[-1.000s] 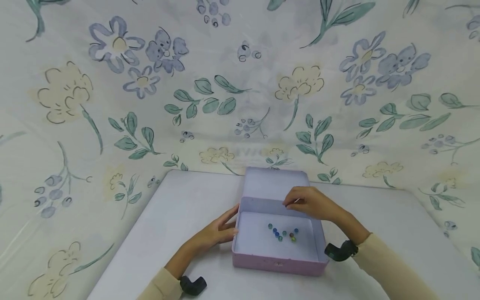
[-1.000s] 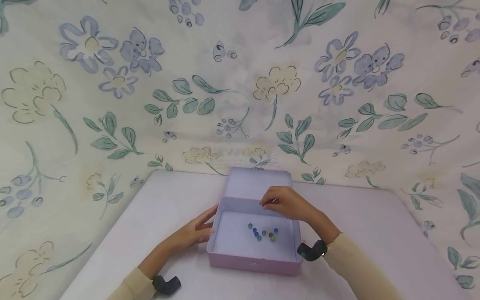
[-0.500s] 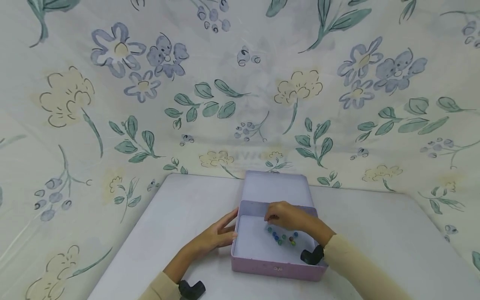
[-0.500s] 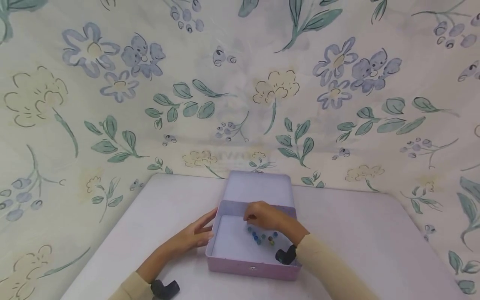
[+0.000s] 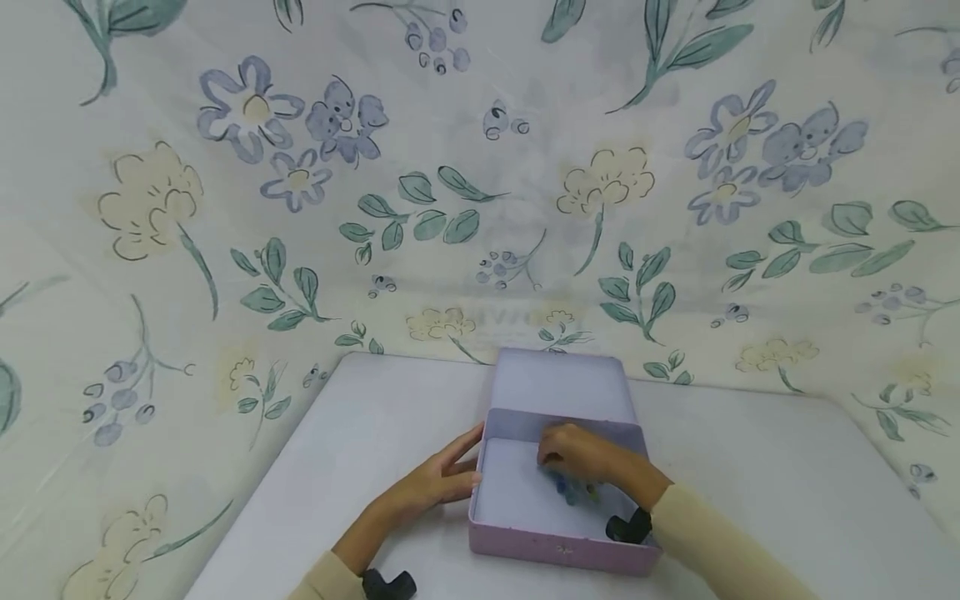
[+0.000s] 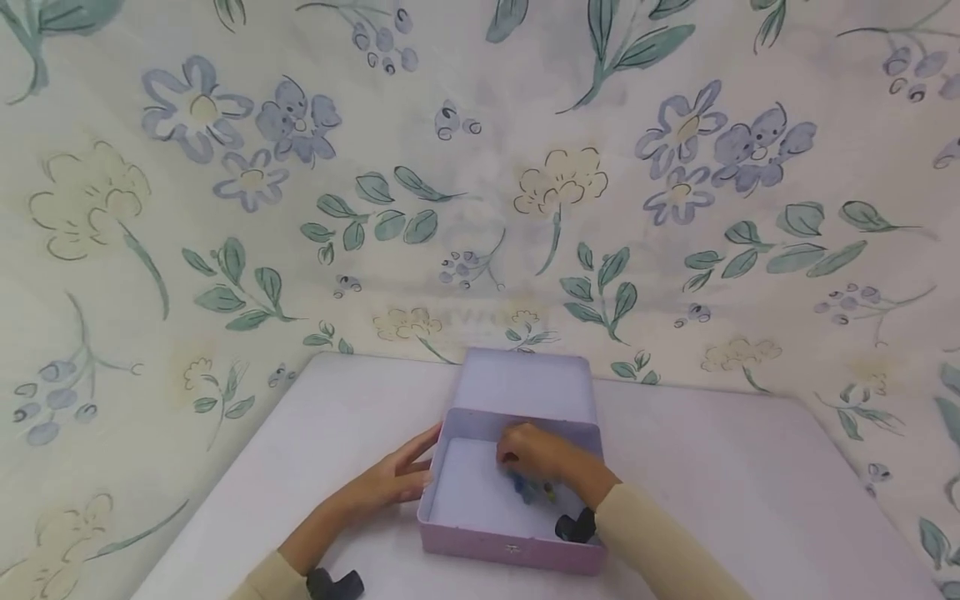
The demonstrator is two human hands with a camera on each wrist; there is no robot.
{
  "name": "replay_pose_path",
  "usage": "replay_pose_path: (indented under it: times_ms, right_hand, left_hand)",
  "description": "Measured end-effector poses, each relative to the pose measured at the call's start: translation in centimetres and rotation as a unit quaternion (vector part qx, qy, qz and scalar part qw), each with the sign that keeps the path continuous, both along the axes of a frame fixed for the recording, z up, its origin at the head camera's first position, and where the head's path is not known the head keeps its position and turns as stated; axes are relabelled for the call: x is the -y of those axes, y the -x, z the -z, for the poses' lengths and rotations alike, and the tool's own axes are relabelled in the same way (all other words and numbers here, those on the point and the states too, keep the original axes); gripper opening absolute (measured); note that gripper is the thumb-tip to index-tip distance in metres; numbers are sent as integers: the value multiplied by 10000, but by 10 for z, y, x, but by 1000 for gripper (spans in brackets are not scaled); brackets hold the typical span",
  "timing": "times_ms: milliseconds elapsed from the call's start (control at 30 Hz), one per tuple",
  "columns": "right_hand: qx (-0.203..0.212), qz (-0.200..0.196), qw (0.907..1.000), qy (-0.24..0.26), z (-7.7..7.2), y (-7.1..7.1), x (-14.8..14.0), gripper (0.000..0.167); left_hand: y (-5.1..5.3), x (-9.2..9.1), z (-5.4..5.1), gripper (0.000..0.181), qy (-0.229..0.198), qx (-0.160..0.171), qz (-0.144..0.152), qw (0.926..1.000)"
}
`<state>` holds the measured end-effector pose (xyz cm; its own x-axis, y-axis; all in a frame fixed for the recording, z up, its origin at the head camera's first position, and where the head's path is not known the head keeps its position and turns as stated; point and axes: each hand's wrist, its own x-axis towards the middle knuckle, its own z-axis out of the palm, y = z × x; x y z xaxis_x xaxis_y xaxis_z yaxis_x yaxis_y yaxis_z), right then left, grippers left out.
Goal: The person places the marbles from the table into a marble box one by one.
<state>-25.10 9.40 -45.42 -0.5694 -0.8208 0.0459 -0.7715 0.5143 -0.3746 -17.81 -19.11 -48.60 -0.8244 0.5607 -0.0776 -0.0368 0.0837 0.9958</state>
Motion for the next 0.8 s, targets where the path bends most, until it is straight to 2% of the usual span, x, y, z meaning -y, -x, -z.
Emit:
replay_pose_path:
  times_ms: [267, 467, 667, 800]
  right_hand:
    - [-29, -55, 10000, -71, 4, -1, -4, 9]
    - [159, -5, 9999, -58, 2, -1, -3, 12]
    - [318, 178, 9979, 531, -18, 3, -10, 16]
    - [486, 295, 9952, 790, -37, 1, -25, 21]
  left_hand:
    - [0, -3, 2, 73, -102, 8, 65, 9999]
    - [-2, -2, 2, 74, -77, 2, 103, 9999]
    - [-1, -2, 1, 73, -14, -2, -52, 10000]
    - [-2, -1, 1, 73, -53, 6, -18, 10000]
